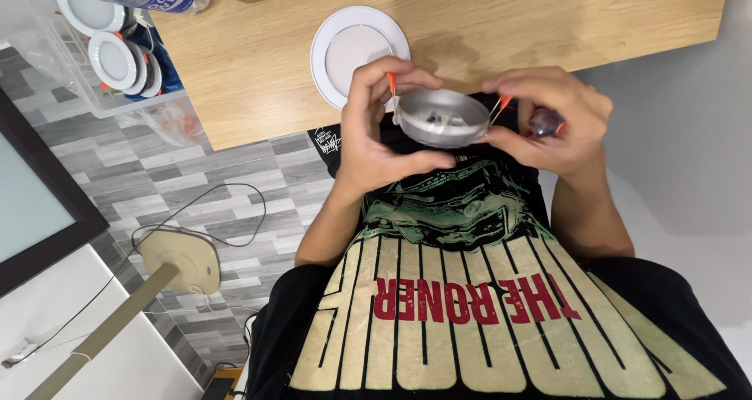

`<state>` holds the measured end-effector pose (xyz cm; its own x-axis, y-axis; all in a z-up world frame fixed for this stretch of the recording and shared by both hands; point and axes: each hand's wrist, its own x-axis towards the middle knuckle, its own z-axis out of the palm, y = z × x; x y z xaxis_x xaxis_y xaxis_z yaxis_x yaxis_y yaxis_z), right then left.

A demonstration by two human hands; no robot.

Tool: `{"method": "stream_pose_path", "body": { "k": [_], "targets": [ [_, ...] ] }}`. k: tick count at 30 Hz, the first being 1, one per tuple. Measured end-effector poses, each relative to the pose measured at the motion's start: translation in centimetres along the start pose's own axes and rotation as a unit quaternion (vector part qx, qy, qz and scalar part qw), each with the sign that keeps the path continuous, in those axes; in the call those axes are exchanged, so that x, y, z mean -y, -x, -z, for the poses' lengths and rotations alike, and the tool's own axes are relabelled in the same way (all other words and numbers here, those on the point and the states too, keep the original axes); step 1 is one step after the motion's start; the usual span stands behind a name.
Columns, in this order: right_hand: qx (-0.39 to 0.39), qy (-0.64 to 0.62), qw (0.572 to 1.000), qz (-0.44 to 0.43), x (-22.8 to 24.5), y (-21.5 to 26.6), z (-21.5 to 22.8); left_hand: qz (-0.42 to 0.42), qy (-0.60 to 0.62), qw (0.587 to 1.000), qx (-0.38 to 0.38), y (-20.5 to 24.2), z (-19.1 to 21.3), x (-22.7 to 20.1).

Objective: The person assembles circular LED light fixtures by securing the LED module into a white housing using an orange screwdriver. They repeatedly pick up the LED module and housing, align them, and tighten the screws to fasten the components together.

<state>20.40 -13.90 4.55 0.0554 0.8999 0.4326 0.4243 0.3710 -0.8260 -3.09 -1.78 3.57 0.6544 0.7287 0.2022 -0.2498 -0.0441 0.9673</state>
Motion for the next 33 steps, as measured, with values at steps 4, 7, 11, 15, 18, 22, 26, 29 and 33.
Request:
{"method": "stream_pose_path", "body": {
  "k": [4, 7, 11, 15, 18, 22, 26, 29, 33],
  "targets": [
    [-0.026, -0.048, 0.997, -0.046, -0.8, 0.8, -0.1, 0.026, 0.035, 0.999, 0.024, 0.6, 0.8, -0.9],
    [-0.044, -0.072, 0.994, -0.075, -1.0, 1.0, -0.2, 0.029, 0.032, 0.999, 0.007, 0.6, 0.7, -0.1],
    [-0.090, -0.031, 0.988, -0.121, -1.4, 1.4, -0.7, 0.037, 0.017, 0.997, -0.064, 0.7, 0.1, 0.4],
    [-0.116, 0.006, 0.979, -0.170, -0.6, 0.9, -1.5, 0.028, -0.034, 0.993, -0.113, 0.4, -0.4, 0.0],
    [-0.122, 0.001, 0.975, -0.185, -0.7, 0.8, -1.8, 0.031, -0.084, 0.985, -0.145, 0.4, -0.8, -0.1],
    [-0.133, 0.003, 0.969, -0.209, -0.6, 0.9, -2.2, 0.015, -0.140, 0.978, -0.154, 0.5, -0.9, -0.3],
    [-0.132, -0.023, 0.969, -0.206, -0.8, 0.8, -2.4, 0.019, -0.115, 0.981, -0.157, 0.6, -0.8, -0.3],
    [-0.120, -0.036, 0.968, -0.216, -1.0, 0.9, -2.3, 0.041, -0.076, 0.984, -0.154, 0.9, -0.8, 0.0],
    [-0.076, -0.009, 0.973, -0.219, -1.1, 1.0, -2.1, 0.069, 0.000, 0.989, -0.131, 1.1, -0.6, 0.6]
  ]
}}
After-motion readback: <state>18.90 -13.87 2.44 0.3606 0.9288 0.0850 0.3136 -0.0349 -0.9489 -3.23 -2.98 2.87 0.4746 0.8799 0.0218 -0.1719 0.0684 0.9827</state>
